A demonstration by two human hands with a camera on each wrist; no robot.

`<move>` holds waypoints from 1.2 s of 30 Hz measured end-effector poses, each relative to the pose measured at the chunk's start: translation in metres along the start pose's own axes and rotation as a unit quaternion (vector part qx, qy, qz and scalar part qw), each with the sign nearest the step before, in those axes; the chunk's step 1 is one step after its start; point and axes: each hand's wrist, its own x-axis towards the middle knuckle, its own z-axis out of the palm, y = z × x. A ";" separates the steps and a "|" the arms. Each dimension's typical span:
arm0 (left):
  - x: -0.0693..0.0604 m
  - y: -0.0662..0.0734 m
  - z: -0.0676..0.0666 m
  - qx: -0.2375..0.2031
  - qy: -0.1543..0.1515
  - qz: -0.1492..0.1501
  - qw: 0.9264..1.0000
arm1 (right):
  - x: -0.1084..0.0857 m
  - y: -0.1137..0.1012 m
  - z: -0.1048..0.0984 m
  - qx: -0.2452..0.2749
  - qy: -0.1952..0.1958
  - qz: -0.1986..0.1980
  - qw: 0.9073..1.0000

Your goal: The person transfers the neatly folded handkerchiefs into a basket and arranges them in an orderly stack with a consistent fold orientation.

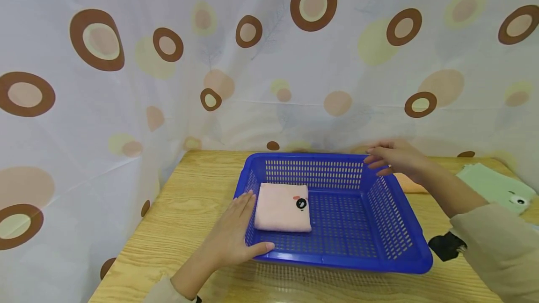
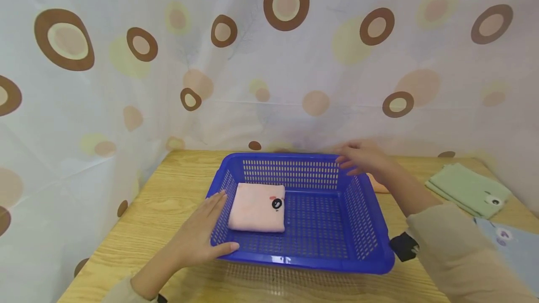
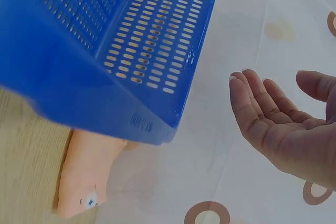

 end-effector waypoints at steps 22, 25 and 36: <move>0.001 0.000 0.000 0.002 -0.003 0.001 1.000 | -0.006 0.033 -0.023 0.039 0.018 0.015 0.999; 0.001 0.000 0.000 0.004 -0.005 0.002 1.000 | -0.007 0.040 -0.026 0.044 0.021 0.017 0.999; 0.000 0.000 -0.001 0.008 -0.003 0.005 1.000 | -0.010 0.061 -0.035 0.039 0.037 0.023 0.998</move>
